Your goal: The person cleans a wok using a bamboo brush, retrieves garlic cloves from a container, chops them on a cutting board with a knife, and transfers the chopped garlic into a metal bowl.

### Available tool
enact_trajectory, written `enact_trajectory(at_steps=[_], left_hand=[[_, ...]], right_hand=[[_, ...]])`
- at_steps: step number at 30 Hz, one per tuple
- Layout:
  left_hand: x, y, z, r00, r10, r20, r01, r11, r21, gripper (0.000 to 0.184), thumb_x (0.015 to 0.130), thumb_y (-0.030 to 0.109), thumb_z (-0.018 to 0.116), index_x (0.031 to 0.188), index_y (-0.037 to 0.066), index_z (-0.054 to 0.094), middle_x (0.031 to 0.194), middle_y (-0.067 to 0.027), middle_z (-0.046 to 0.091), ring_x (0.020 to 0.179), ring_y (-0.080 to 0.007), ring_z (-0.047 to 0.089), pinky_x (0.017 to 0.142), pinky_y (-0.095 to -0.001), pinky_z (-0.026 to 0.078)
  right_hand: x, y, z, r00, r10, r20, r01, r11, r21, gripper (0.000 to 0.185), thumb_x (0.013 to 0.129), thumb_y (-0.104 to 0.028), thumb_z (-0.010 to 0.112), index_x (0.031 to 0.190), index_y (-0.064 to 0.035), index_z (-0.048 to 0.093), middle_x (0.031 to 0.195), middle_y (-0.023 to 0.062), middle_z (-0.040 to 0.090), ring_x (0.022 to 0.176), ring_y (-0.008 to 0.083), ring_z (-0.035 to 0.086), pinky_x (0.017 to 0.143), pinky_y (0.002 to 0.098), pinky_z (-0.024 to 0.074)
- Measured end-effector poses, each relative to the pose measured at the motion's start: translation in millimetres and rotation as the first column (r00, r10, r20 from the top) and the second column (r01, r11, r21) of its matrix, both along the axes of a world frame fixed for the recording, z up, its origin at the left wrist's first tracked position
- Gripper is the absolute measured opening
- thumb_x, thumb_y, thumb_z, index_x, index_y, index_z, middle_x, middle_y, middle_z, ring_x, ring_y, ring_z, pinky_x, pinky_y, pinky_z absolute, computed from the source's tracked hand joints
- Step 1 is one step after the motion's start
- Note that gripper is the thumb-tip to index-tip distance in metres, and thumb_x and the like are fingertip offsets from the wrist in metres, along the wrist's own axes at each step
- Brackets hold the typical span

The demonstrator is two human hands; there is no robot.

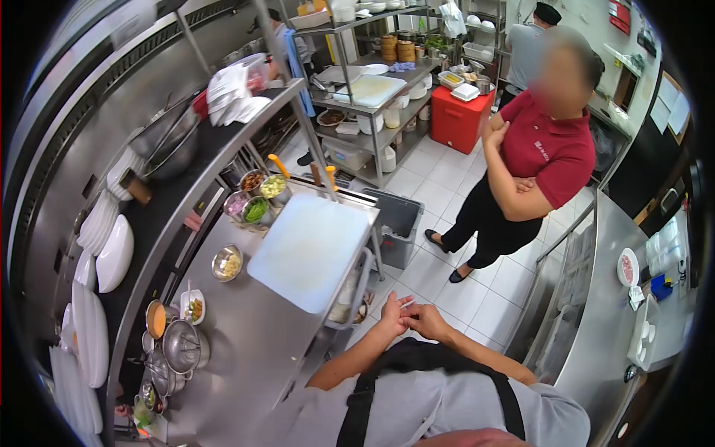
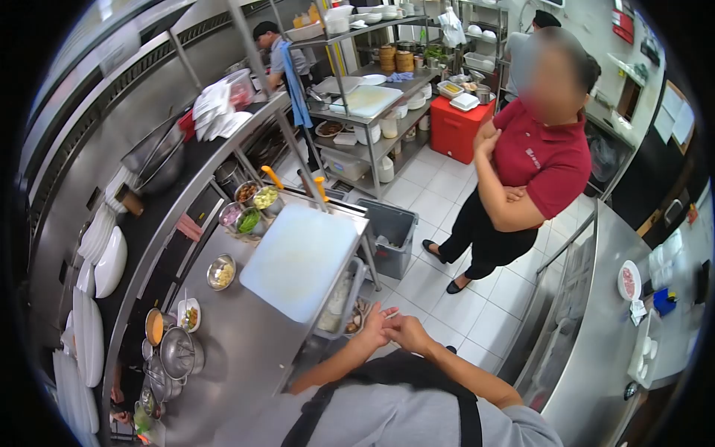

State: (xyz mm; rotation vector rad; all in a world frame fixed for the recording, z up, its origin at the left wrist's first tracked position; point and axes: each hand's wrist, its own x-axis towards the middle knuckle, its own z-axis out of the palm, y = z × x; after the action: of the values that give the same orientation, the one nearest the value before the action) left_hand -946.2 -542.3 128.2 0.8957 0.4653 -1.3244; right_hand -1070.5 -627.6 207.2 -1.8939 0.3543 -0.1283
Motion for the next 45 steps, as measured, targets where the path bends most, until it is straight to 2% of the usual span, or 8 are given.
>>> enact_trajectory(at_steps=[5,14,18,20,24,32,38,45], left_hand=[[-44.7,-88.6,21.2,0.996,-0.089,-0.01,0.089,0.996,-0.004,0.066,0.104,0.062,0.036,0.121,0.003,0.061,0.107,-0.0194,0.064,0.09,-0.0306,0.066,0.085,-0.0455,0.057],[-97.6,-218.4,38.4,0.842,-0.375,0.387,0.36,0.926,0.116,0.05,0.105,0.052,0.046,0.115,0.006,0.065,0.104,-0.0103,0.067,0.096,-0.0197,0.063,0.086,-0.0374,0.051],[-87.2,-258.9,56.7,0.602,-0.618,0.506,0.655,0.745,0.13,0.032,0.106,0.038,0.054,0.116,0.009,0.065,0.103,-0.0036,0.067,0.095,-0.0134,0.062,0.083,-0.0302,0.049],[-88.9,-281.1,61.0,0.35,-0.692,0.631,0.808,0.564,0.171,0.029,0.107,0.033,0.055,0.119,0.009,0.065,0.104,-0.0034,0.067,0.095,-0.0122,0.063,0.084,-0.0287,0.05],[-95.3,-335.5,50.6,-0.021,-0.621,0.783,0.906,0.319,0.277,0.039,0.105,0.037,0.058,0.124,0.004,0.064,0.108,-0.0087,0.069,0.097,-0.0172,0.066,0.087,-0.0315,0.052],[-73.3,-405.2,90.9,-0.721,-0.33,0.61,0.577,0.202,0.791,0.046,0.1,0.036,0.06,0.13,0.001,0.063,0.123,-0.0241,0.068,0.112,-0.0357,0.068,0.099,-0.0425,0.051],[-46.5,-396.7,47.7,-0.788,-0.507,0.35,0.403,0.007,0.915,0.039,0.099,0.032,0.051,0.12,0.003,0.067,0.11,-0.0241,0.07,0.112,-0.0375,0.065,0.103,-0.045,0.045],[-28.7,-401.4,59.0,-0.601,-0.796,0.073,0.09,0.024,0.996,0.038,0.098,0.033,0.052,0.118,0.004,0.068,0.108,-0.0232,0.07,0.11,-0.0369,0.066,0.101,-0.045,0.046]], right_hand=[[-56.3,-81.9,-11.4,0.998,-0.07,0.005,0.069,0.989,0.132,0.011,0.093,-0.01,0.073,0.096,0.0005,0.075,0.08,0.0069,0.072,0.072,0.0115,0.065,0.067,0.0309,0.0544],[-137.4,-205.3,-5.9,0.927,-0.374,-0.023,0.329,0.783,0.527,0.009,0.093,-0.009,0.064,0.089,-0.0023,0.066,0.075,0.003,0.067,0.063,0.0092,0.062,0.059,0.0254,0.052],[-183.3,-262.4,-50.9,0.835,-0.549,-0.038,0.471,0.677,0.566,0.008,0.091,-0.003,0.06,0.088,-0.0024,0.067,0.077,0.004,0.068,0.06,0.0091,0.062,0.055,0.0248,0.0511],[-210.2,-293.0,-51.9,0.743,-0.664,-0.084,0.612,0.623,0.487,0.008,0.091,-0.005,0.061,0.088,-0.0028,0.068,0.077,0.0033,0.068,0.061,0.0083,0.061,0.057,0.0253,0.0502],[-266.6,-375.7,31.6,0.487,-0.873,0.028,0.81,0.464,0.359,0.007,0.092,-0.007,0.063,0.088,-0.0039,0.068,0.078,0.0017,0.068,0.065,0.0083,0.061,0.059,0.0244,0.0482],[-354.7,-534.9,184.6,0.11,-0.854,0.509,0.937,0.26,0.234,0.008,0.092,-0.002,0.07,0.1,-0.0013,0.069,0.087,0.0036,0.07,0.072,0.0087,0.061,0.068,0.023,0.0486],[-382.0,-638.5,185.4,0.042,-0.83,0.557,0.906,0.267,0.329,0.007,0.093,0.0,0.069,0.1,-0.0003,0.068,0.088,0.0053,0.07,0.073,0.0084,0.061,0.068,0.0221,0.0482],[-369.8,-756.5,82.8,0.213,-0.939,0.27,0.869,0.308,0.388,0.009,0.09,-0.002,0.069,0.098,0.0018,0.07,0.079,0.0016,0.067,0.065,0.0063,0.058,0.061,0.0218,0.0478]])
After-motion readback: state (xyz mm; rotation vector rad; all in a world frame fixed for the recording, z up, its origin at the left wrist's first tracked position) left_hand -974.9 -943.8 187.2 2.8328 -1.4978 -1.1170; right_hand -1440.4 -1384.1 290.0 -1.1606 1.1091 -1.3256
